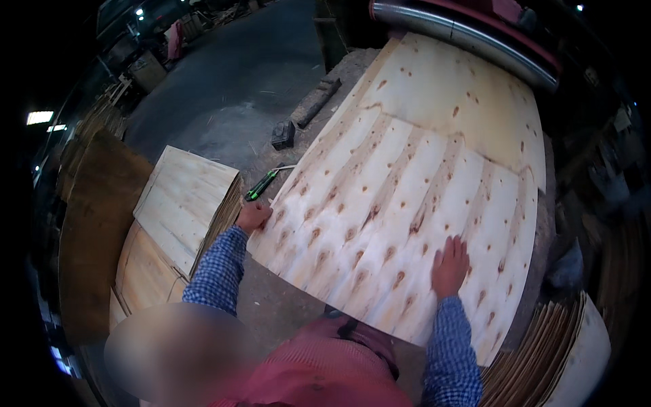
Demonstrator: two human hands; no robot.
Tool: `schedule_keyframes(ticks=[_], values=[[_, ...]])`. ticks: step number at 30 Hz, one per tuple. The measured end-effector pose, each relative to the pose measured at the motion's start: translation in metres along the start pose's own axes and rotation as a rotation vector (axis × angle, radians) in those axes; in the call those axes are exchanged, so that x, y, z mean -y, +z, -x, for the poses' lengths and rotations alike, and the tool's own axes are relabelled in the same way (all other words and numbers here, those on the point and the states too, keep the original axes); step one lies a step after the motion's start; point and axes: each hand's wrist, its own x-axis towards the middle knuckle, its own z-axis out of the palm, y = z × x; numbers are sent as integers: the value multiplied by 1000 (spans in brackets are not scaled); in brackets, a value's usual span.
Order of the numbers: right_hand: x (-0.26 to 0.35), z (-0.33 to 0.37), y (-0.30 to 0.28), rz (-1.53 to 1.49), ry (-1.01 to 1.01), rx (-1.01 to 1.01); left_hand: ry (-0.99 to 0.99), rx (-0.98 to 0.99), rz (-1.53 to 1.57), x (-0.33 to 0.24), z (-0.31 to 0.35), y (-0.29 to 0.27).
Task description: The person picks up thin wood veneer sheets from a stack and feeds them through a motorized glue spreading machine one at a time.
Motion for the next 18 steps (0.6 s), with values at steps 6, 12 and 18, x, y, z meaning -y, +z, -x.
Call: schedule_keyframes(ticks=[6, 12, 18], values=[[49, 160, -50, -72, 23, 104, 50, 60, 270, -1, 21, -6], [91, 197, -88, -155, -42, 188, 175, 129, -113, 39, 19, -10], [92, 198, -94, -110, -84, 188, -25, 499, 383, -4, 56, -34]])
